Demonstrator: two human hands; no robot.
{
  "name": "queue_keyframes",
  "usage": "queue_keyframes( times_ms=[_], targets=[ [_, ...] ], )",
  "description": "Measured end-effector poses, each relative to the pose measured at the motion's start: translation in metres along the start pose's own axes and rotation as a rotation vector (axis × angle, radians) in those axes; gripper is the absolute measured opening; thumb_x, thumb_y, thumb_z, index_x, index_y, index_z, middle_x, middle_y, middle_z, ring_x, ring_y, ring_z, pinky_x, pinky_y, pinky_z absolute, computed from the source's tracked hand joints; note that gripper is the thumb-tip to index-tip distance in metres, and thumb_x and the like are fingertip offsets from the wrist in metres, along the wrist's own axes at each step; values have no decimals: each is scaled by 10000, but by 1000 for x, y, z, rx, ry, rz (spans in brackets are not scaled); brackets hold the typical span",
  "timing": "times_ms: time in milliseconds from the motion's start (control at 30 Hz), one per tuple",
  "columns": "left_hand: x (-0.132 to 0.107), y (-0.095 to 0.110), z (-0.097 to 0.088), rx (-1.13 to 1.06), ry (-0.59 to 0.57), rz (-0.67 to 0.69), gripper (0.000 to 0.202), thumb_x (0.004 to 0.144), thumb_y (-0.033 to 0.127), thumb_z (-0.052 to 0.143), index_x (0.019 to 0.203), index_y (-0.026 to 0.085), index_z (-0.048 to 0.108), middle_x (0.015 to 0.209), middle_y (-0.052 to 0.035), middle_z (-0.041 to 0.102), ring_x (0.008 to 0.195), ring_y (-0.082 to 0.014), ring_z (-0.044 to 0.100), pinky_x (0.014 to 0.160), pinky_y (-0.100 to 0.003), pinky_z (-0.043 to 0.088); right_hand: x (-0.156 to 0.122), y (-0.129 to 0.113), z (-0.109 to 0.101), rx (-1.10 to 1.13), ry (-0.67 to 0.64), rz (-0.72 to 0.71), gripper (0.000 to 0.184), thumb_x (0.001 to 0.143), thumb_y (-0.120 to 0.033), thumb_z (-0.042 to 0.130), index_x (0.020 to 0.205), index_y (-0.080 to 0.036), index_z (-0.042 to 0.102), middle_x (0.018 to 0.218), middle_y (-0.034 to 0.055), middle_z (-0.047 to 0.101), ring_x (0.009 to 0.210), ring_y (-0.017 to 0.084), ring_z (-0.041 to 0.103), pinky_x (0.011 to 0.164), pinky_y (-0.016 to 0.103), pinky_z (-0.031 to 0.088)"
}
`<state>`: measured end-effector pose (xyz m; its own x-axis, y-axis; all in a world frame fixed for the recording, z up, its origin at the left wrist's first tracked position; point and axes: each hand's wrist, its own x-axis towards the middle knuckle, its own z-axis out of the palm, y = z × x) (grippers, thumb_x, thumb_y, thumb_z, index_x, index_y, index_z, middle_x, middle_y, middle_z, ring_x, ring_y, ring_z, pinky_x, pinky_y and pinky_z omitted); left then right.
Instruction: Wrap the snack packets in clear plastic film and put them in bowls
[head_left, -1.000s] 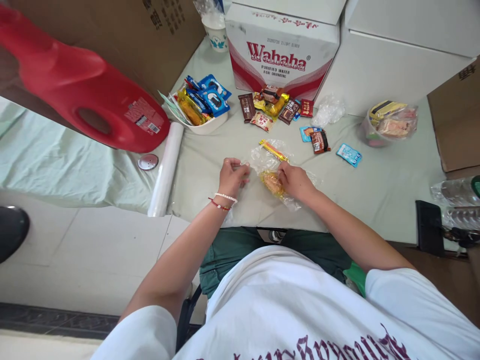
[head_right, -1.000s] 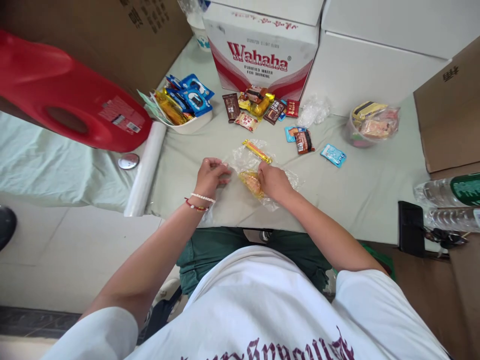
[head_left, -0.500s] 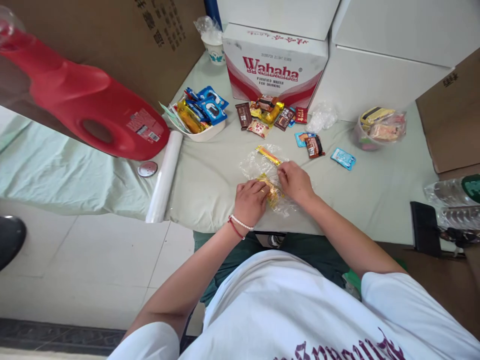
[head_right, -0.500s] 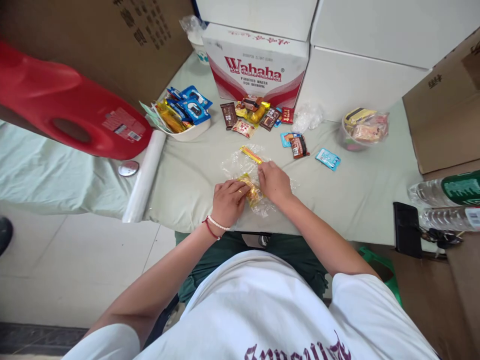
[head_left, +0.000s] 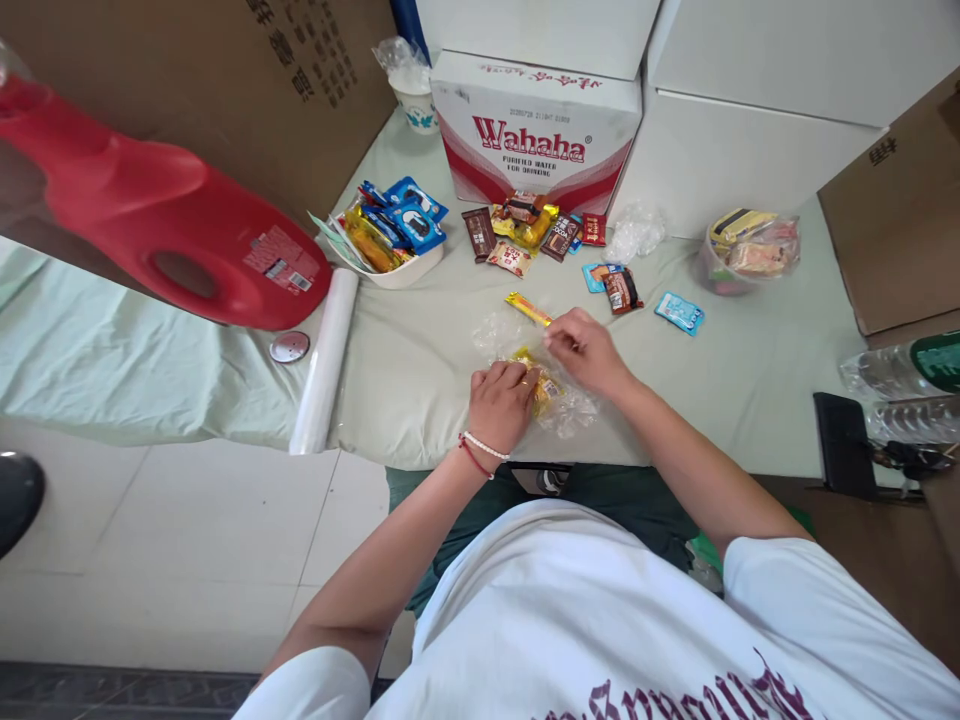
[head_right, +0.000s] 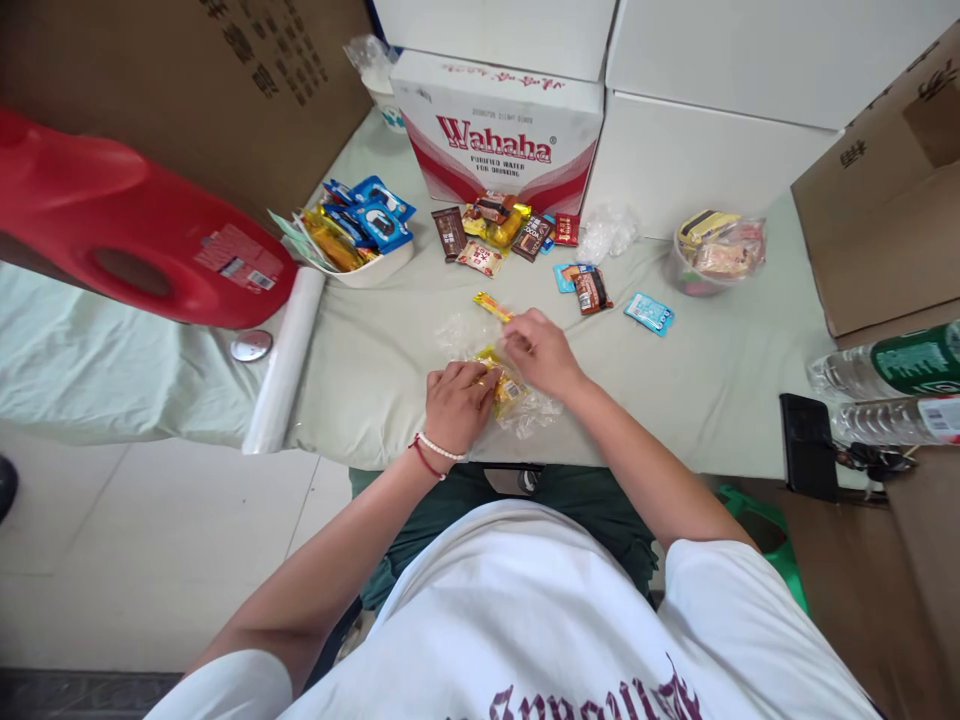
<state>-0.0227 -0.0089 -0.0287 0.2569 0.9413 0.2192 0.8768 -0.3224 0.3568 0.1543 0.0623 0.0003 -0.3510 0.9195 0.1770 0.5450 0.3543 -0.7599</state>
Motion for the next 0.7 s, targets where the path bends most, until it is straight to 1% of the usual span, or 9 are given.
queue_keyframes(
  times_ms=[67,133,200,267,367,433,533,633,700],
  targets=[
    [0,-4,0,-26,-13,-43,243,969,253,542,990,215,782,992,-142,754,975,-298,657,817,-456,452,-11,-14,13,-28,-115,-143,185,998,-274,493,1005,-192,658,1041,80,644,929,189,612,819,297,490],
    [-5,-14,-1,-148,-26,-78,254,953,243,532,900,211,779,940,-124,760,910,-269,684,796,-417,488,-21,-24,26,-106,-205,-157,255,1050,-275,413,1114,-185,644,1143,111,657,1012,203,632,851,312,511],
    [-13,-27,-3,-346,-7,-118,262,949,265,526,983,230,783,1001,-88,775,915,-233,706,812,-370,524,-29,-28,37,-211,-243,-92,332,1073,-289,381,1298,-173,595,1285,136,646,1077,217,650,855,329,535],
    [-22,-40,-7,-502,56,-240,311,974,335,503,1117,247,764,1010,-53,775,881,-204,710,814,-341,544,-34,-31,44,-325,-277,-51,414,1058,-265,408,1447,-190,527,1461,140,587,1205,240,637,869,348,556],
    [-25,-51,-10,-494,179,-501,433,988,492,495,1225,204,715,974,-69,753,820,-210,694,830,-372,559,-35,-37,49,-470,-334,-54,510,1025,-205,422,1526,-258,503,1668,84,417,1321,282,601,880,385,585],
    [-16,-52,-7,-397,214,-552,565,917,584,593,1265,146,672,1121,-149,736,995,-284,698,973,-464,535,-32,-42,50,-518,-378,-46,516,1021,-197,415,1516,-282,533,1689,59,390,1245,295,655,856,411,604],
    [9,-48,1,-340,183,-557,766,780,608,745,1332,102,585,1367,-268,628,1300,-404,585,1144,-588,408,-27,-46,48,-538,-428,-28,498,1018,-210,444,1498,-266,565,1654,77,449,1171,300,698,853,413,617],
    [40,-52,7,-443,151,-667,852,717,509,822,1403,113,509,1354,-255,635,1263,-387,622,1111,-549,459,-27,-43,45,-490,-436,-78,510,1009,-212,496,1516,-235,546,1663,107,428,1301,317,640,987,432,591],
    [57,-60,7,-528,133,-746,869,640,394,878,1388,131,521,1264,-204,685,1183,-350,668,1052,-486,513,-33,-37,44,-402,-426,-135,543,992,-195,536,1534,-221,521,1690,118,377,1450,317,518,1139,460,507]
  ],
)
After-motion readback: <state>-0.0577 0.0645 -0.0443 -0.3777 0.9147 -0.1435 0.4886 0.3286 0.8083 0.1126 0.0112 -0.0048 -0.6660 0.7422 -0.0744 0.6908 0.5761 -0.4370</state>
